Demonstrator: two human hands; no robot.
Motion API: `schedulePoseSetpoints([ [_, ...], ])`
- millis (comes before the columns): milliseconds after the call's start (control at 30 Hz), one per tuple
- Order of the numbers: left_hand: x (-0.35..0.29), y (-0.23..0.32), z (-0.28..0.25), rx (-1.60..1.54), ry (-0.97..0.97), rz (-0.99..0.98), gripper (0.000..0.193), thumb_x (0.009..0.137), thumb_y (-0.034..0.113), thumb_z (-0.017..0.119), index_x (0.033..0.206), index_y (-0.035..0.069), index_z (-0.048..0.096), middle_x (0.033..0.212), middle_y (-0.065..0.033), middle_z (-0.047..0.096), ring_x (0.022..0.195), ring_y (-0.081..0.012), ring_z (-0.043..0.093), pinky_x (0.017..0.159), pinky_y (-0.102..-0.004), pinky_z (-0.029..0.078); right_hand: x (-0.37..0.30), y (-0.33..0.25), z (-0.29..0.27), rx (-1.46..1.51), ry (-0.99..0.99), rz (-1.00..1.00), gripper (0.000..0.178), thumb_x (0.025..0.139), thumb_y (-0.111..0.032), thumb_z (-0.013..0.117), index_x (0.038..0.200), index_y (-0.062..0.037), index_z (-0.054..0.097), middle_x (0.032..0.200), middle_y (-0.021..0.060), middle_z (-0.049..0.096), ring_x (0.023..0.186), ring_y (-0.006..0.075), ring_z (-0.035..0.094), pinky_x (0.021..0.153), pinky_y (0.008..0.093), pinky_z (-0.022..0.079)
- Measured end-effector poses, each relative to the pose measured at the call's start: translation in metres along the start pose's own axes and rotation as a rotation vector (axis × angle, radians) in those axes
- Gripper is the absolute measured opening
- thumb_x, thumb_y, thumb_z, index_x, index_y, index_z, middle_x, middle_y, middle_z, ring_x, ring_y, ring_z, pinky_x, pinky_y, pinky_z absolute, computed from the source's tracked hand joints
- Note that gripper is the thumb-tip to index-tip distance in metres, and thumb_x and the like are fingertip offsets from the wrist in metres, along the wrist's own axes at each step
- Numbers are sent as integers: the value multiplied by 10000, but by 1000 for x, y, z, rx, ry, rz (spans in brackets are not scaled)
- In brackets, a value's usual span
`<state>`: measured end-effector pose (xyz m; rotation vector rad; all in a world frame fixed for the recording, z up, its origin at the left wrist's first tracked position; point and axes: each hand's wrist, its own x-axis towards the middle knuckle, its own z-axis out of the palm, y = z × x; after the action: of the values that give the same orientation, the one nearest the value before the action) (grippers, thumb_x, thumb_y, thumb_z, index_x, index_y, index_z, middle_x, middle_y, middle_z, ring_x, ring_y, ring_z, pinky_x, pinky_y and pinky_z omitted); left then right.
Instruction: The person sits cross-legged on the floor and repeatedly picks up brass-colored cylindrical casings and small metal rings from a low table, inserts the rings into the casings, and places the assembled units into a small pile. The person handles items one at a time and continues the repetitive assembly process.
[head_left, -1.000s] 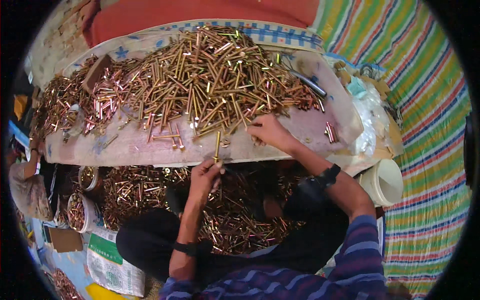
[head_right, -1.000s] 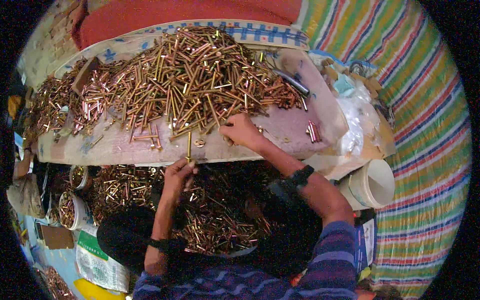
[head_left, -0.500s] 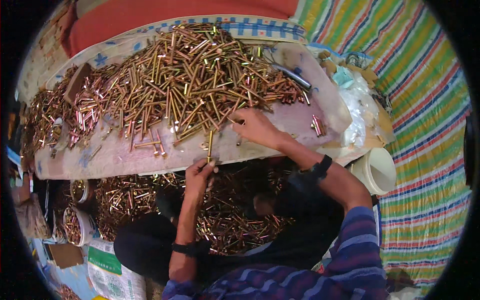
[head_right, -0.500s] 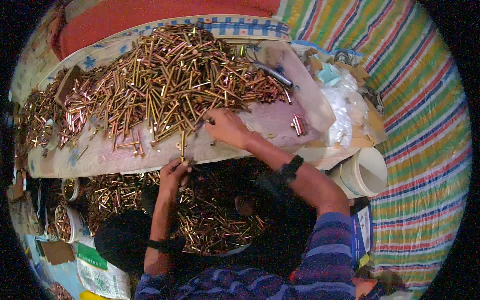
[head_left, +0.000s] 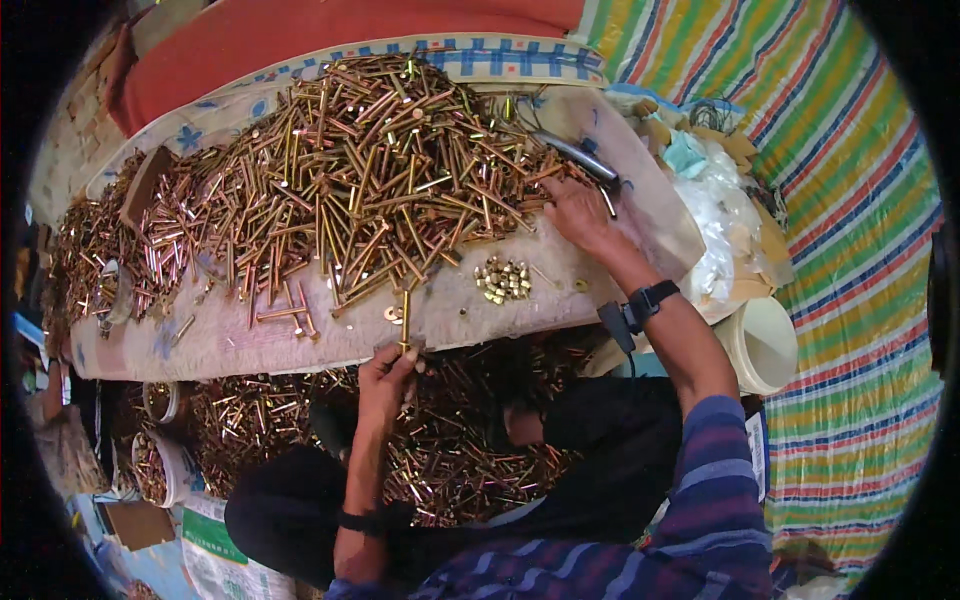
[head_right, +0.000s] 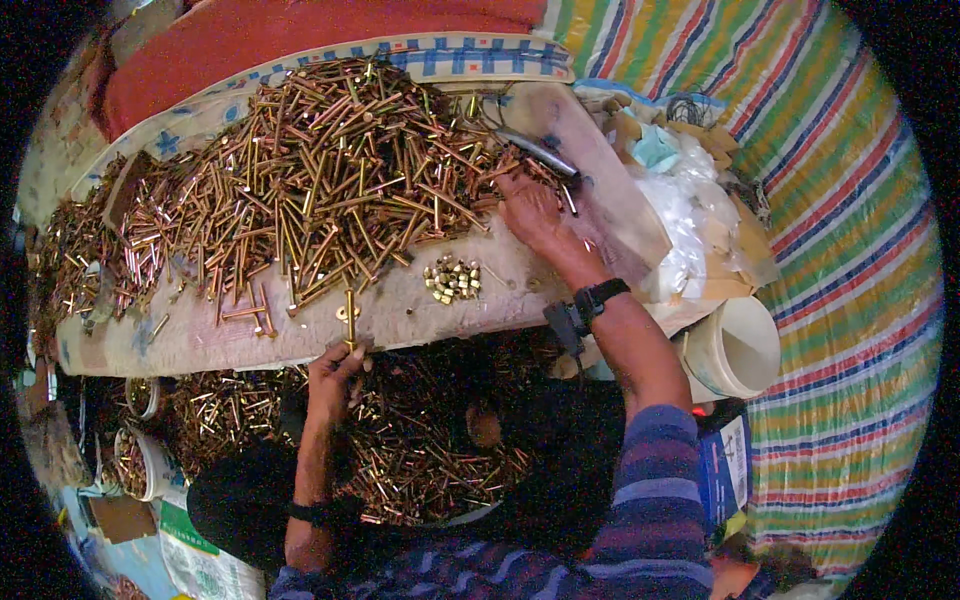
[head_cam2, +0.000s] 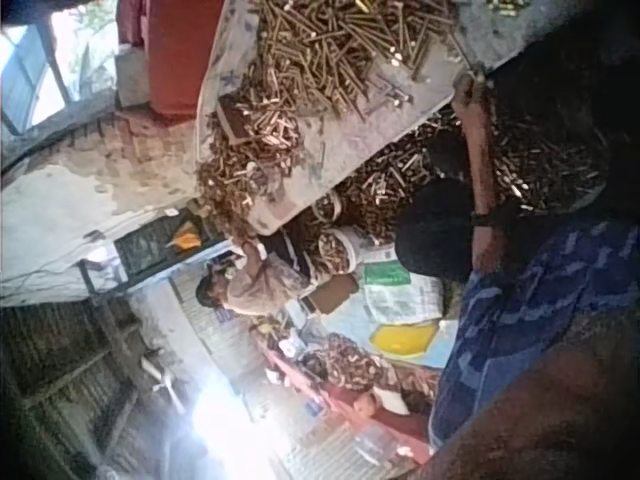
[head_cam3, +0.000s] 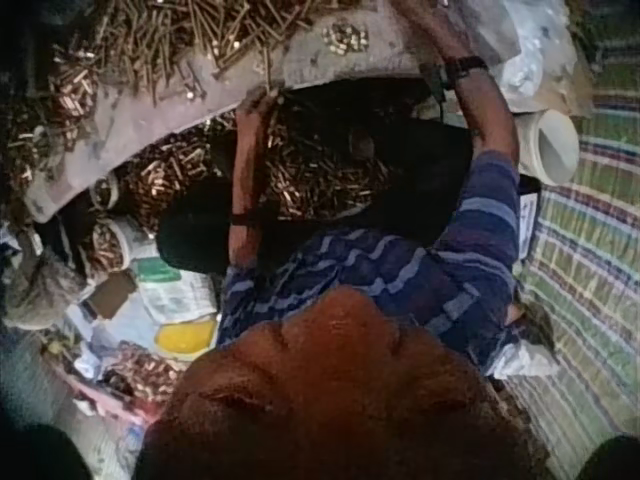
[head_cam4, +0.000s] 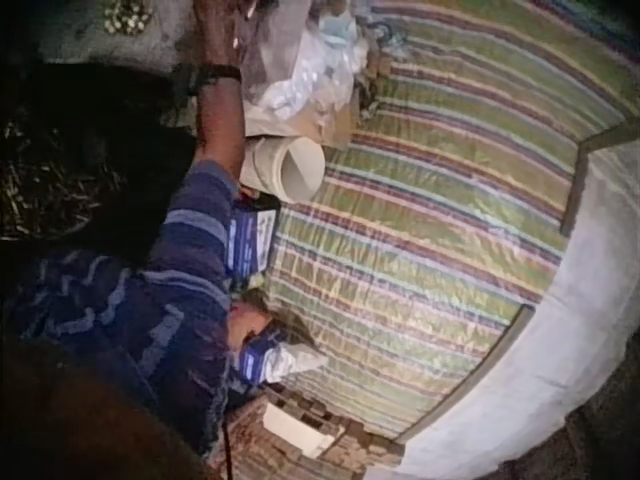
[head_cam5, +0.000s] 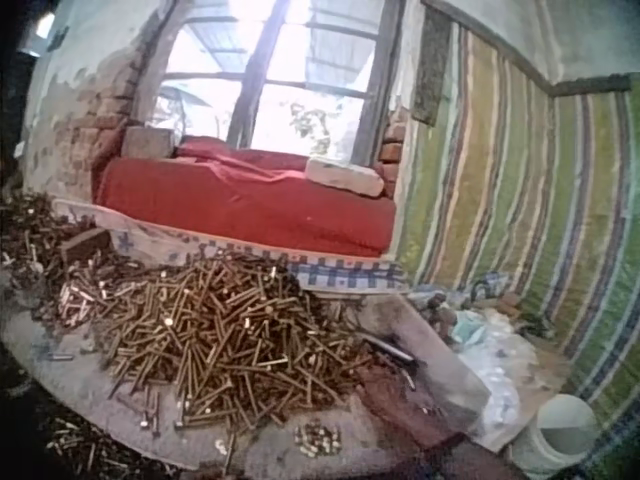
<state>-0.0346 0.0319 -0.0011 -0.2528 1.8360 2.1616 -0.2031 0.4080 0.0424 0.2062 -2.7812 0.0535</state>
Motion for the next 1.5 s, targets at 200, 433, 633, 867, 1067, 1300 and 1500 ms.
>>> schedulePoseSetpoints([
  [200, 1, -1, -4, 58, -35, 16, 195, 997, 211, 643, 985, 39, 733, 660, 25, 590, 484, -49, 432, 447, -236, 300, 1, 12, 0, -53, -68, -61, 303, 872, -190, 667, 1167, -119, 669, 1057, 156, 678, 991, 358, 661, 817, 483, 531],
  [433, -1, -17, -3, 111, -79, 133, 223, 1004, 233, 636, 939, 33, 711, 653, 40, 561, 494, -48, 440, 448, -247, 305, -22, -22, -45, 374, 157, -24, 234, 947, -260, 640, 1087, -90, 721, 909, 136, 711, 789, 266, 698, 681, 397, 544],
  [633, -9, -17, -7, 81, -180, 39, 204, 997, 226, 654, 952, 34, 702, 765, 29, 646, 498, -49, 459, 451, -234, 327, -57, -94, -95, 1093, -112, 287, 287, 996, -302, 647, 999, -23, 715, 725, 4, 654, 563, 54, 597, 488, 224, 455],
  [867, -20, -14, -7, 89, -202, 15, 187, 994, 218, 657, 988, 36, 699, 745, 20, 616, 488, -42, 439, 446, -236, 319, -83, -153, -96, 1372, -363, 309, 277, 997, -291, 649, 986, -19, 702, 759, 10, 659, 579, 69, 595, 494, 230, 471],
  [1067, -25, -13, -14, 131, -224, 39, 200, 993, 229, 659, 1011, 36, 706, 806, 15, 662, 513, -35, 466, 452, -228, 338, -86, -168, -91, 1377, -409, 314, 290, 1003, -292, 643, 938, -13, 686, 757, 24, 664, 586, 84, 606, 508, 241, 493],
  [1300, -25, -9, -19, 134, -229, 7, 201, 994, 232, 657, 962, 38, 699, 732, 33, 625, 476, -32, 432, 431, -231, 318, -81, -172, -95, 1330, -382, 271, 282, 1016, -273, 624, 939, -10, 690, 735, 20, 651, 573, 82, 596, 498, 246, 487],
  [1500, -25, -9, -19, 202, -248, 30, 201, 995, 230, 653, 942, 42, 700, 656, 48, 556, 475, -37, 409, 438, -239, 296, -81, -170, -93, 1323, -382, 268, 280, 1021, -267, 613, 953, -8, 694, 735, 17, 649, 562, 80, 586, 497, 245, 482],
])
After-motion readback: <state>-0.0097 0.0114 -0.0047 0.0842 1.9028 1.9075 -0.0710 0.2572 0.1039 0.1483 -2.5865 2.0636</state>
